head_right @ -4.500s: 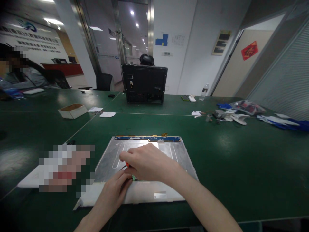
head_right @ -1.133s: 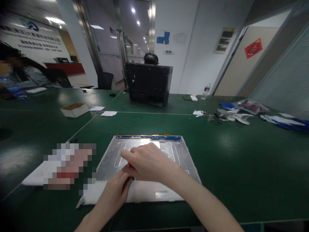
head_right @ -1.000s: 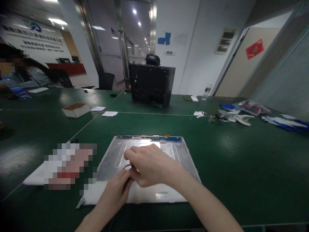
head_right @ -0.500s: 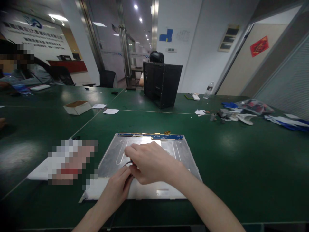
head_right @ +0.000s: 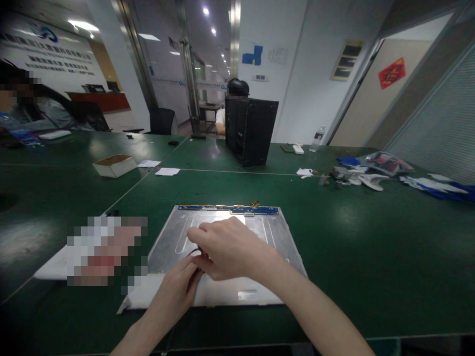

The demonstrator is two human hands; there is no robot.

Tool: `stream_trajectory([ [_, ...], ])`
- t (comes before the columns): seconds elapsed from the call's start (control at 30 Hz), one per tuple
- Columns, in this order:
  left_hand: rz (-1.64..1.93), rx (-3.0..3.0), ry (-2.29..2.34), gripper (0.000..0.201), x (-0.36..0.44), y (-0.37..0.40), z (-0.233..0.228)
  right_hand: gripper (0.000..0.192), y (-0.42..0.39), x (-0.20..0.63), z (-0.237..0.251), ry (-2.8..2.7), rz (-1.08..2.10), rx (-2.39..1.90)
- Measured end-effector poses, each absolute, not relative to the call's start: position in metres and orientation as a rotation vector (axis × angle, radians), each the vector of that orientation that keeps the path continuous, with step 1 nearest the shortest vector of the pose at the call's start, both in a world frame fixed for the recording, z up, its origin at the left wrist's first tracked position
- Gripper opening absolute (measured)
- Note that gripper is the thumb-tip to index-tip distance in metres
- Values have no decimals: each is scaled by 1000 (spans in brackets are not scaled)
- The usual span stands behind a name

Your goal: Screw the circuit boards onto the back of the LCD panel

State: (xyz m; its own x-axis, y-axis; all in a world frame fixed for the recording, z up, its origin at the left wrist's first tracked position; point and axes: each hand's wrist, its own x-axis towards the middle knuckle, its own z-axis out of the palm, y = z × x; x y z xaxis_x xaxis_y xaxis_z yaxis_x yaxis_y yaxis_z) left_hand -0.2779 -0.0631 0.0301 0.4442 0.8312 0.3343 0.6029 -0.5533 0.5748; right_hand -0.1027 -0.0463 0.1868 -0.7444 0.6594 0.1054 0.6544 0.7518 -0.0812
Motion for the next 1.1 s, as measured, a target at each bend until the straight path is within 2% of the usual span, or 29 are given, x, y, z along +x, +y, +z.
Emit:
stream_trajectory([
  [0.4, 869, 2357, 1230, 17, -278, -62, 29, 18, -43, -105, 186, -2825, -19, -1090],
  [0.6, 843, 2327, 1228, 16, -277, -64, 33, 22, -47, -101, 190, -2834, 59, -1075],
  [0.77, 860, 2315, 1217, 16, -275, -64, 37, 16, -46, -104, 190, -2827, 20, -1106],
  [1.1, 864, 2312, 1229, 17, -277, -66, 39, 16, -52, -104, 192, -2846, 33, -1097],
])
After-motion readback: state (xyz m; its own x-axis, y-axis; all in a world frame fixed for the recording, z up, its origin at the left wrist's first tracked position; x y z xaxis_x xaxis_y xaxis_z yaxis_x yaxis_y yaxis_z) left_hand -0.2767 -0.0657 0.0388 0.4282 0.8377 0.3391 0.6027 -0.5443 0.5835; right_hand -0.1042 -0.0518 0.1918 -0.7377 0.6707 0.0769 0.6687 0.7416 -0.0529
